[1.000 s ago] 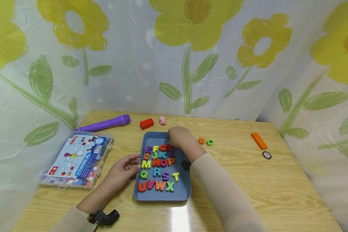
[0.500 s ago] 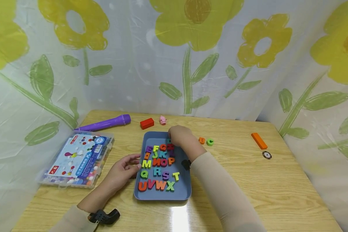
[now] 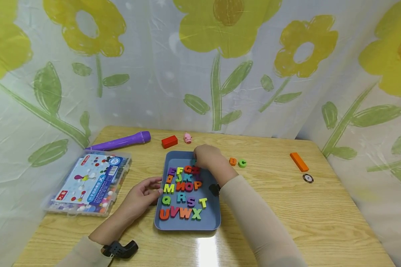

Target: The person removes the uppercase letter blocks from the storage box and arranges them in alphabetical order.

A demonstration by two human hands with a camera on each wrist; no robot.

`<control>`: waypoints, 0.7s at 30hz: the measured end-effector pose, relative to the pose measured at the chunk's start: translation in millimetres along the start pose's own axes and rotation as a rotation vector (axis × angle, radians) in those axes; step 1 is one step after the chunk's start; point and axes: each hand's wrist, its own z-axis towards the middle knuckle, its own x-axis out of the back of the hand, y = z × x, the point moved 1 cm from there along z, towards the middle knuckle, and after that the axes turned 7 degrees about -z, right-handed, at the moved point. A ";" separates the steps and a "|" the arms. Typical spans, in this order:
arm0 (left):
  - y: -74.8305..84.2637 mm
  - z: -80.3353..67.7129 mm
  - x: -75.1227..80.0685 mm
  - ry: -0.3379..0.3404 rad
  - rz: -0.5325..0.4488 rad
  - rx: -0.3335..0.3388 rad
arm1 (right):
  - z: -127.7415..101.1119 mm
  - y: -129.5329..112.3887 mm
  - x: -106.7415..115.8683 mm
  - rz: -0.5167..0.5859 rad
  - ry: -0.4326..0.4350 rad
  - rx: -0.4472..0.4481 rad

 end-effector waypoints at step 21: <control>-1.6 1.1 -0.7 -0.014 -0.014 -0.010 | -42.3 56.9 36.2 0.196 0.156 0.041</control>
